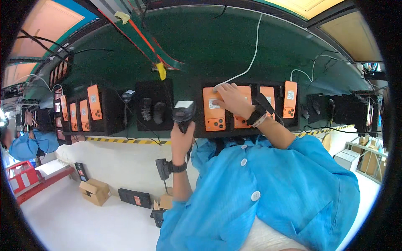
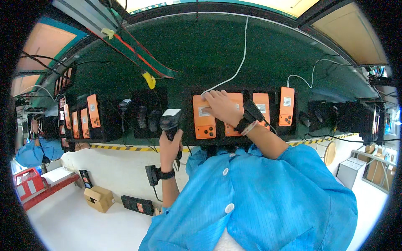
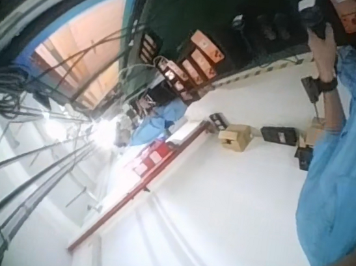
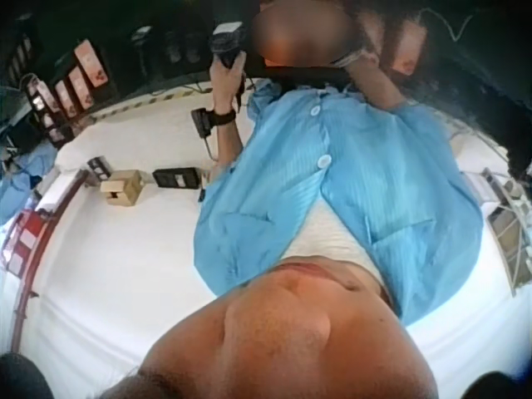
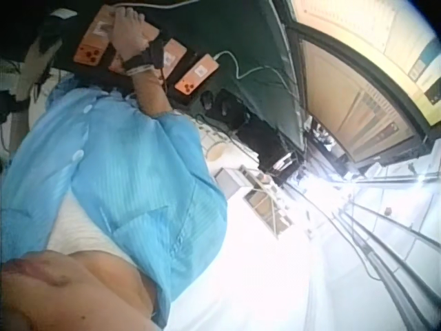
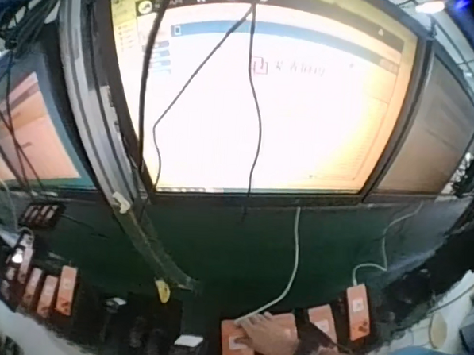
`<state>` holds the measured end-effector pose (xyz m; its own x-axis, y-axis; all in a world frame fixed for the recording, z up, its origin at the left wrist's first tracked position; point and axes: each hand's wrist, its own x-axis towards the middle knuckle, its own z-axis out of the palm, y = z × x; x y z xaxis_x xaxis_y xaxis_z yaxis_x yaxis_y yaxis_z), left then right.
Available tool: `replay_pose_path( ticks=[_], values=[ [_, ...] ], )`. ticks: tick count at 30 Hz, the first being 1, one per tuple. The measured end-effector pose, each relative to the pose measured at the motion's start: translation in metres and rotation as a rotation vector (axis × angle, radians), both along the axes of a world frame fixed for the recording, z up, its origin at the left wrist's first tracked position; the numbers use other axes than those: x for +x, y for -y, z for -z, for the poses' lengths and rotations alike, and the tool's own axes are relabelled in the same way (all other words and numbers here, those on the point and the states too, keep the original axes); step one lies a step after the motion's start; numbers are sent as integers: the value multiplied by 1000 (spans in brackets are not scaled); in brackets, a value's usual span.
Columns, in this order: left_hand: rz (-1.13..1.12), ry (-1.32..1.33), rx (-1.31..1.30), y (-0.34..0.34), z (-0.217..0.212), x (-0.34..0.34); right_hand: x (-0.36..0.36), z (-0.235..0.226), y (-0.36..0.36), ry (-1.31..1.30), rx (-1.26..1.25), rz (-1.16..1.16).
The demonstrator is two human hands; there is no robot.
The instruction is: Scanning barcodes on electronic handheld devices and plugging in cables for testing and charging at a factory workstation.
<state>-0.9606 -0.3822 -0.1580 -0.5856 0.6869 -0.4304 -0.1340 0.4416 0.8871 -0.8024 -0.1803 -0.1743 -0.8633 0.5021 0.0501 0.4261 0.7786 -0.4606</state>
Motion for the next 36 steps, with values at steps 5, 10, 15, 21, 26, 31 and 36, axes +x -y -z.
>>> replay_pose_path(
  ticks=[5, 10, 15, 21, 26, 31, 36],
  values=[
    [181, 148, -27, -7, -44, 21, 2, 4, 1, -62, 14, -20],
    [295, 242, -88, -20, -37, 26, 3, 8, -1, -73, 24, -29],
    [301, 249, -76, -30, -37, 26, 2, 10, -2, -142, 84, 6],
    [174, -398, -27, -40, -4, 18, 4, 25, 12, -137, 158, 78],
    [63, -454, -97, -65, 42, -2, 3, 28, 33, -223, 330, 74],
    [219, -214, 60, -66, 117, -38, 1, -6, 13, -68, -30, 81],
    [387, -57, -35, -89, 147, -39, 11, -26, -30, -171, -333, -82]
  ],
)
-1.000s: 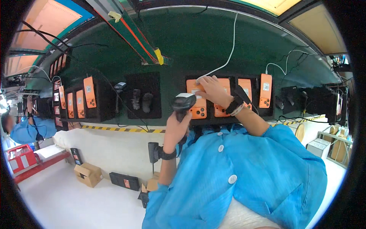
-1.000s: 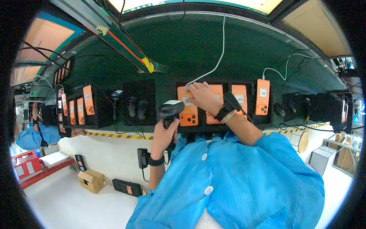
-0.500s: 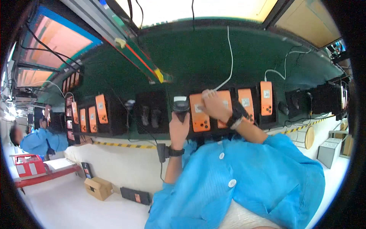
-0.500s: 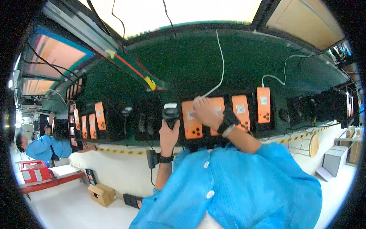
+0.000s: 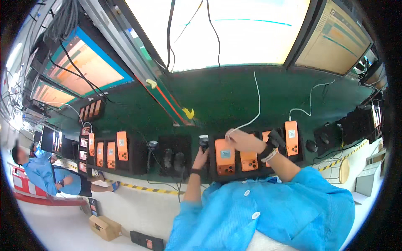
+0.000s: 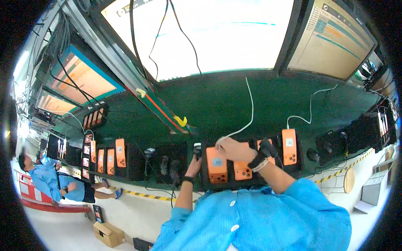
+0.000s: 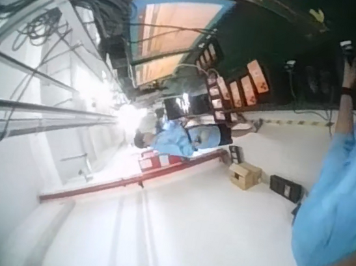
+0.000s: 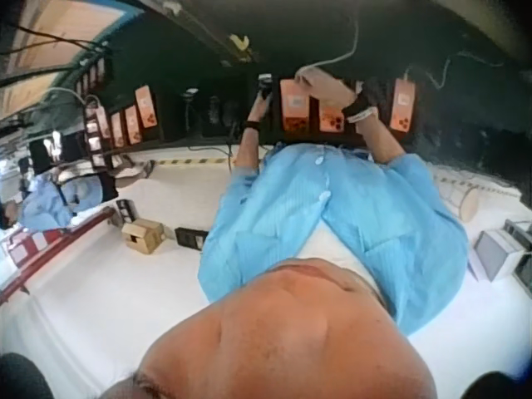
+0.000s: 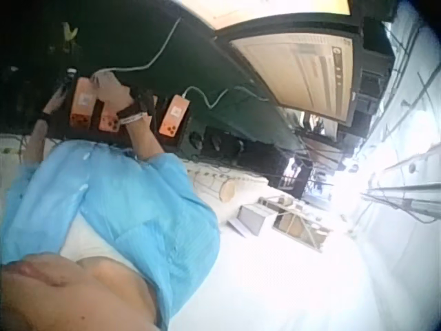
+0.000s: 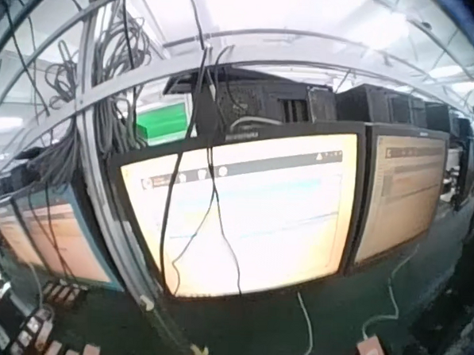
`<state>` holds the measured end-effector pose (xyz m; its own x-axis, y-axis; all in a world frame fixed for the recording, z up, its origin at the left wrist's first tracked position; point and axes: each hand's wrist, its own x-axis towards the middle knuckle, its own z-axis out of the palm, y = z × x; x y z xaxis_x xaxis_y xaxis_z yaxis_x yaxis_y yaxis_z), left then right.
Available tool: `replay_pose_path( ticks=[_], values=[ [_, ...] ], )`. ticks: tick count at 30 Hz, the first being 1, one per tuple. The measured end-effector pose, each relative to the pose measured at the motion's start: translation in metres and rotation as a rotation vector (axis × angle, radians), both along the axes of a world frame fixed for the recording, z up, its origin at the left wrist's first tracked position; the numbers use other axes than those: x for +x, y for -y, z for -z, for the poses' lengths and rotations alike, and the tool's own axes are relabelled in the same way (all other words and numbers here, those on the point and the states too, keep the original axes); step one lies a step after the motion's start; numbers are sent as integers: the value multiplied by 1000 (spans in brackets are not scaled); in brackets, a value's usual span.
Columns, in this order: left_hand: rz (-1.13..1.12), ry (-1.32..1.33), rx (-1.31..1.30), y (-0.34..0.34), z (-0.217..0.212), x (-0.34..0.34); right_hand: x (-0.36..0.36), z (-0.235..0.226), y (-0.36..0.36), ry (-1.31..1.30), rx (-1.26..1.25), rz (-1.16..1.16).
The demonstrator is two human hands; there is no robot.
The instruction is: Scanning barcodes on electronic handheld devices and plugging in cables for testing and charging at a factory workstation.
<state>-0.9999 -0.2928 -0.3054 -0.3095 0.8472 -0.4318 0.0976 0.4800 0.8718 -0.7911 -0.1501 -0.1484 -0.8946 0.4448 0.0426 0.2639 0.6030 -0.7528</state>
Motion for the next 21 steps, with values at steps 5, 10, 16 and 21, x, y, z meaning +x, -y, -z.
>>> replay_pose_path(
  ticks=[5, 10, 16, 21],
  values=[
    [-32, -11, 85, -15, -3, 13, 10, -45, -4, -60, -239, 68],
    [-99, -432, 176, 4, 38, 3, -11, -47, 9, -73, -450, 78],
    [-52, -509, 209, 10, 49, 4, -7, -44, 13, -60, -528, 140],
    [-43, -532, 223, 12, 54, 5, -5, -45, 12, -59, -339, 118]
  ],
)
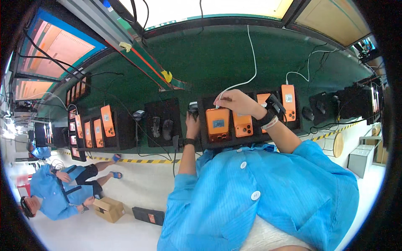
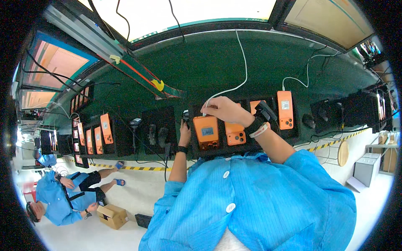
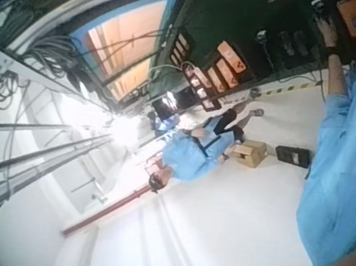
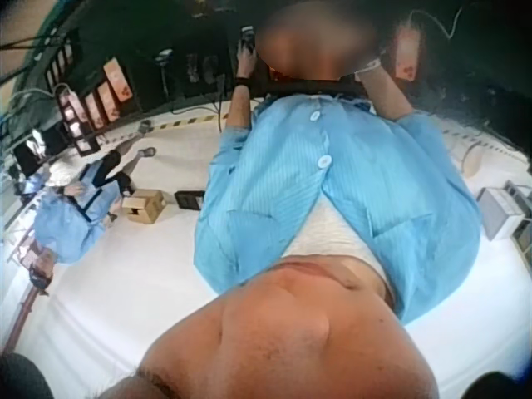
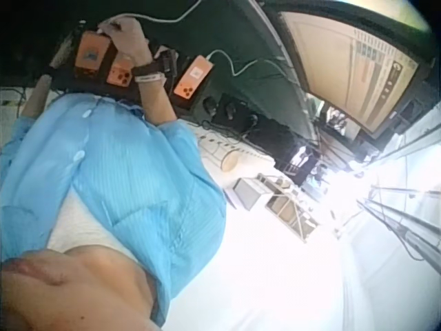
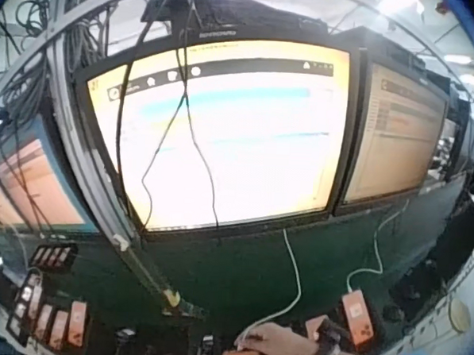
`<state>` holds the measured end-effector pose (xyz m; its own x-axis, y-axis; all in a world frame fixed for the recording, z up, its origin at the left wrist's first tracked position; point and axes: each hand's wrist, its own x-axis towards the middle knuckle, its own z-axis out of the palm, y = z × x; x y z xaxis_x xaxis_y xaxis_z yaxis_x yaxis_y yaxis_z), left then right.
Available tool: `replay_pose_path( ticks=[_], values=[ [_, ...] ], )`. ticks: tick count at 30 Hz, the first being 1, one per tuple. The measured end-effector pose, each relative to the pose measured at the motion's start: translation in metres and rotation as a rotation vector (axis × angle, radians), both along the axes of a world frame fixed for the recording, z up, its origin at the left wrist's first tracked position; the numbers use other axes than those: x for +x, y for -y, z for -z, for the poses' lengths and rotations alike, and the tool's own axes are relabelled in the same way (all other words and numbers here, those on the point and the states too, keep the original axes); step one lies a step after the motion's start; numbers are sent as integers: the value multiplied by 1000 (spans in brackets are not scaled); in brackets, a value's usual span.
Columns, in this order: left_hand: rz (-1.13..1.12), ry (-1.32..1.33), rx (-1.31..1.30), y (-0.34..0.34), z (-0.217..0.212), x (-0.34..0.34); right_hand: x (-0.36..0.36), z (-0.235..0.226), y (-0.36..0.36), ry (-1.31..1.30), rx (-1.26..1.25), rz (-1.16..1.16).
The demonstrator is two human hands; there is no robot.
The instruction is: Scanning barcodes on electronic handheld devices and plugging in cables for testing and charging at a factory workstation.
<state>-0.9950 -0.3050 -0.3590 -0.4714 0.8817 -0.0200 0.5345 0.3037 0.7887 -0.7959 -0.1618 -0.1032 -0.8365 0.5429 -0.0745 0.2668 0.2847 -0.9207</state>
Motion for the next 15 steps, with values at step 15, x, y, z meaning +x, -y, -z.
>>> replay_pose_path(
  ticks=[15],
  values=[
    [-180, 331, 85, -9, 60, -11, -12, 14, 24, -18, -14, 141]
  ],
)
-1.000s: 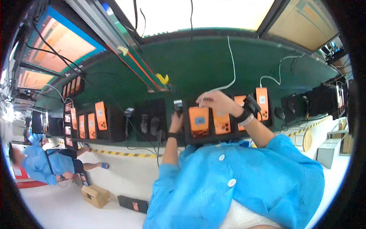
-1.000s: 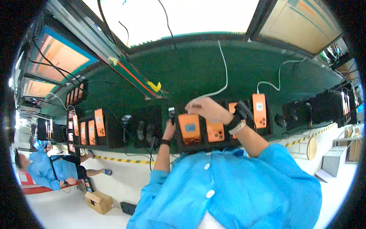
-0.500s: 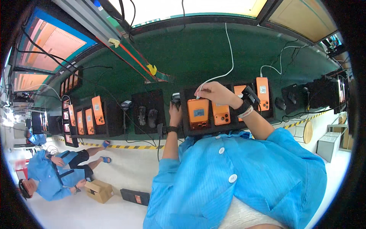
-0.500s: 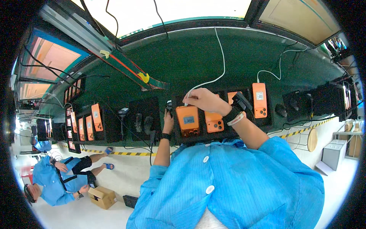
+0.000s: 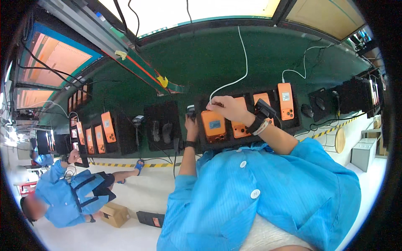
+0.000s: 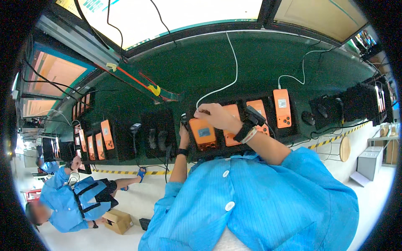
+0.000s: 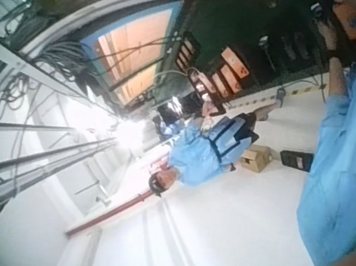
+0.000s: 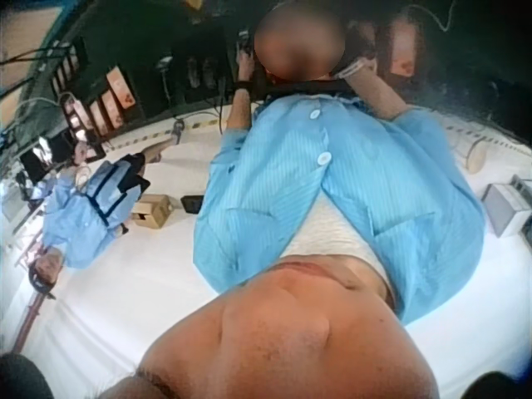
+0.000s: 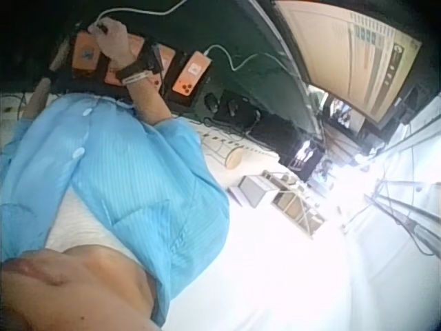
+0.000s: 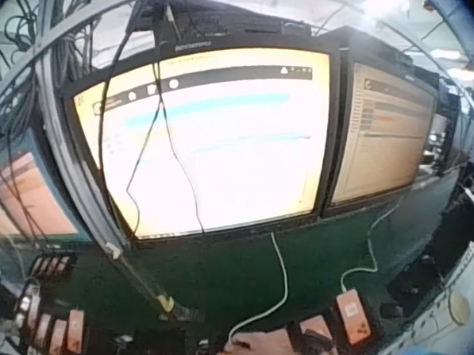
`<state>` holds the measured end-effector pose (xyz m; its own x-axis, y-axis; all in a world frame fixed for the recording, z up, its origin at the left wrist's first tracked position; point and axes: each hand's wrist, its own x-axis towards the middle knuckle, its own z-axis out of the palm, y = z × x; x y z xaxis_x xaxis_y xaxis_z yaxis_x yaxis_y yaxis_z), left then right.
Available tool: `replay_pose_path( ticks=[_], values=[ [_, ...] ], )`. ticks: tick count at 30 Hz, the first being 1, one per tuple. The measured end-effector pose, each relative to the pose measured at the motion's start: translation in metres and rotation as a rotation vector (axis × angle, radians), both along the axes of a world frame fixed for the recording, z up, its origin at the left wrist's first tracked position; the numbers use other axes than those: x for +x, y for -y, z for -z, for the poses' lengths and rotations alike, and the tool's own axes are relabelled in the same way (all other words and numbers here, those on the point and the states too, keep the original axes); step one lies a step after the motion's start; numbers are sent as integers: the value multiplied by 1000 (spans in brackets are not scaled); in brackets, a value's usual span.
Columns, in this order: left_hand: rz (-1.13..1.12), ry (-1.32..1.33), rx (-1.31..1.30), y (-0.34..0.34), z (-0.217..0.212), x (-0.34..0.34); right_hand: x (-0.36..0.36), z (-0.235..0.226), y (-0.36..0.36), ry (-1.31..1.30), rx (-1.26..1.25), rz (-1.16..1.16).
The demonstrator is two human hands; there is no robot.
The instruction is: Scanning barcodes on electronic handheld devices and plugging in cables for testing and charging at a factory workstation.
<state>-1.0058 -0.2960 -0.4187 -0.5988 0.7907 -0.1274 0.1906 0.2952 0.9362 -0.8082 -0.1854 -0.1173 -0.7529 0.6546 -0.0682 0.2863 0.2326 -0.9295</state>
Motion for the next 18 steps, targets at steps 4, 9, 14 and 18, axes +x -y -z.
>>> replay_pose_path(
  ticks=[4, 9, 14, 18],
  values=[
    [70, -244, -105, 9, -9, 6, 7, 25, 4, 71, 40, -42],
    [98, -549, -286, 39, -83, 24, 10, 35, -6, 2, -55, 97],
    [21, -155, -119, 79, -112, 49, 1, 37, -36, -113, 363, 336],
    [-125, -244, -134, 126, -98, 66, 37, 25, -10, -154, 72, 237]
  ],
)
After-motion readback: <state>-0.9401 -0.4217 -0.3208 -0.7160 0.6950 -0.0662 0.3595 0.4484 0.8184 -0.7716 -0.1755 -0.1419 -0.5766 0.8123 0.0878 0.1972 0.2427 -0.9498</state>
